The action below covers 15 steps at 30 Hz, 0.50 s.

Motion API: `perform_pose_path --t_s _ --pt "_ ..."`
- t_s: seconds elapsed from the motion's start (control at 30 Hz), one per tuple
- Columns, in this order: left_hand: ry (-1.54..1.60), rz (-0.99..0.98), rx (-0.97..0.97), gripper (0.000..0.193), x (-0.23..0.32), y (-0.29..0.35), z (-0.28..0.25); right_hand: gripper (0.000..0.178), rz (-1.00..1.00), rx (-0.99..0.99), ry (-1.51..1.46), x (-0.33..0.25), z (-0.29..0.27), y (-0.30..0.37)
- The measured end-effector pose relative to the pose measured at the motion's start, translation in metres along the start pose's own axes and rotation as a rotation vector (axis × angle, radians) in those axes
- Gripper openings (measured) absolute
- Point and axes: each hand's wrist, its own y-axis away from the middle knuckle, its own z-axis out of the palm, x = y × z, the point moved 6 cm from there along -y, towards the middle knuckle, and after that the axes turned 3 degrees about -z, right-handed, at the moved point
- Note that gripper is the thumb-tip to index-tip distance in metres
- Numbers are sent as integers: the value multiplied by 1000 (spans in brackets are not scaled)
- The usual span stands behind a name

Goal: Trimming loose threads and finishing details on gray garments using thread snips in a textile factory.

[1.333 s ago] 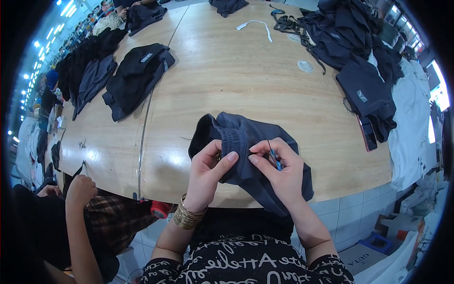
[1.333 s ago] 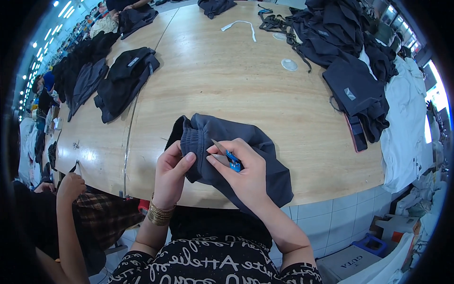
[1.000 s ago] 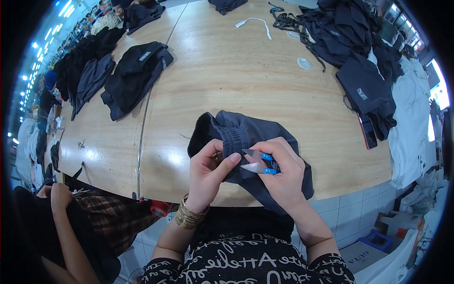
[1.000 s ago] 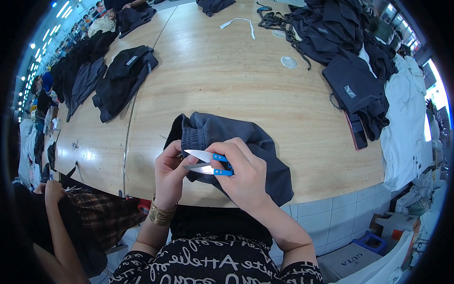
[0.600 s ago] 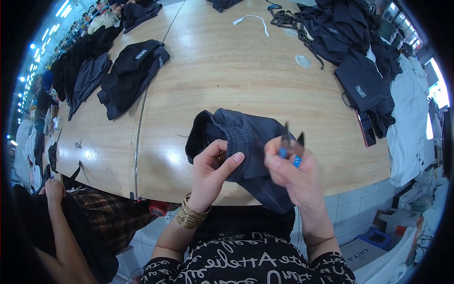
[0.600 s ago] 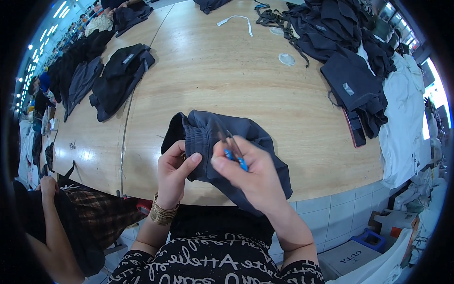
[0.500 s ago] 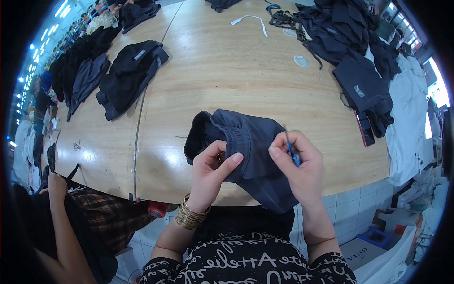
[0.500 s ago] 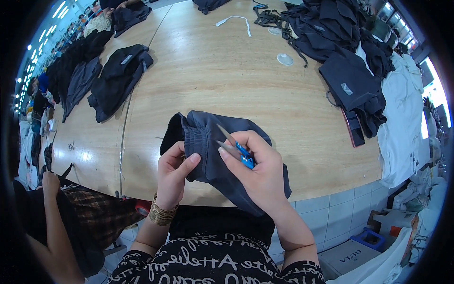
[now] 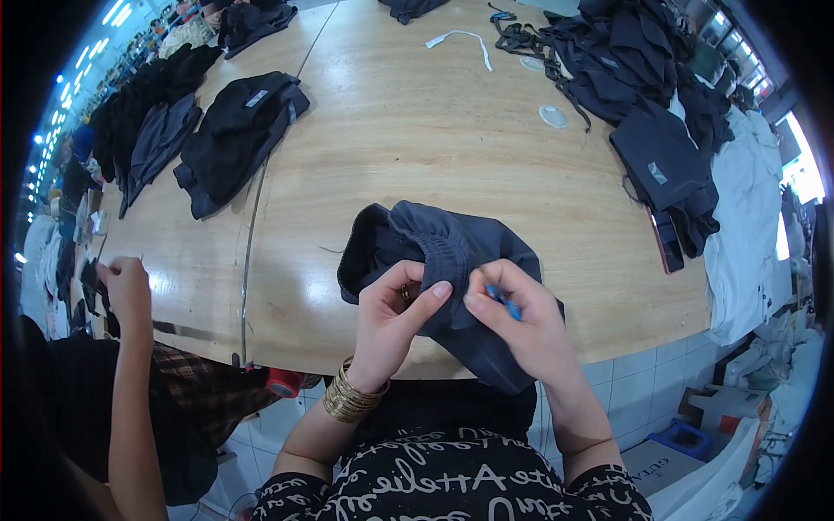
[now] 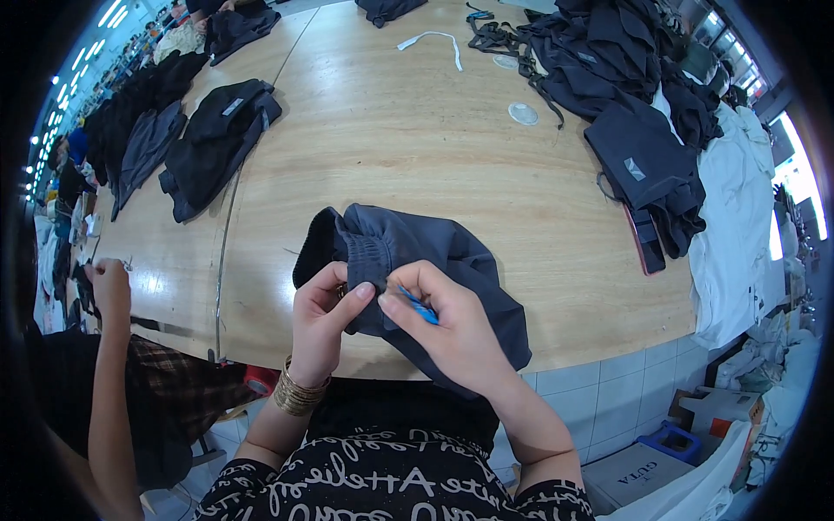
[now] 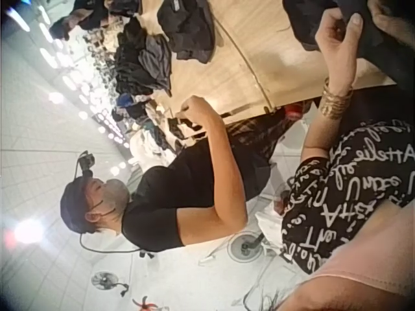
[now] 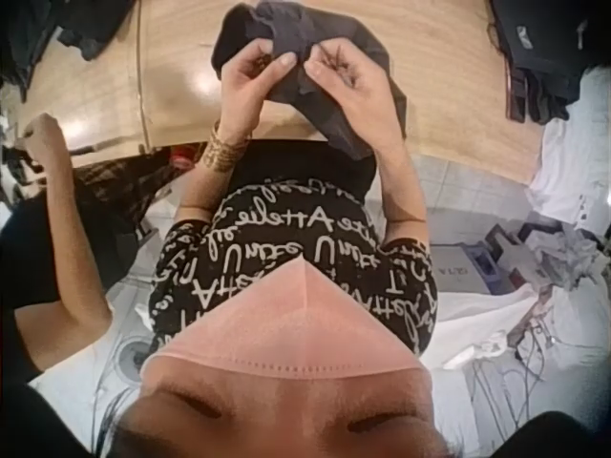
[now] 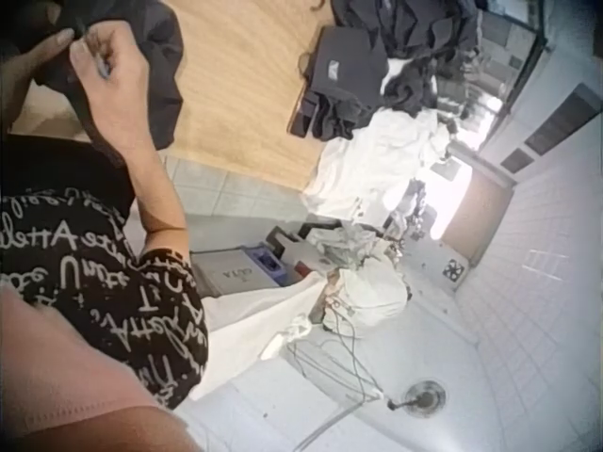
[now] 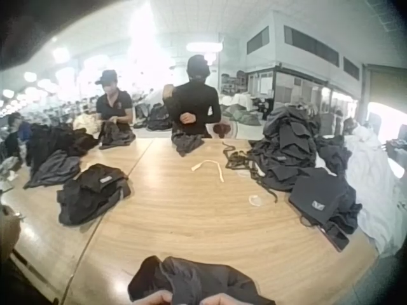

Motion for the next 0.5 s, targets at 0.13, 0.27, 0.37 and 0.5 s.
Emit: perform_pose_path --t_s 0.13,0.27,0.37,0.5 --pt "50 -51 8 13 -6 -1 -4 21 16 120 -100 -14 -19 4" --pt "95 -103 -2 13 -5 0 0 26 -284 136 483 -28 -29 4" --pt "81 -125 -15 15 -6 1 -1 28 -353 158 751 -26 -28 10" --pt "96 -147 -30 16 -6 2 3 28 -397 193 850 -23 -26 13"
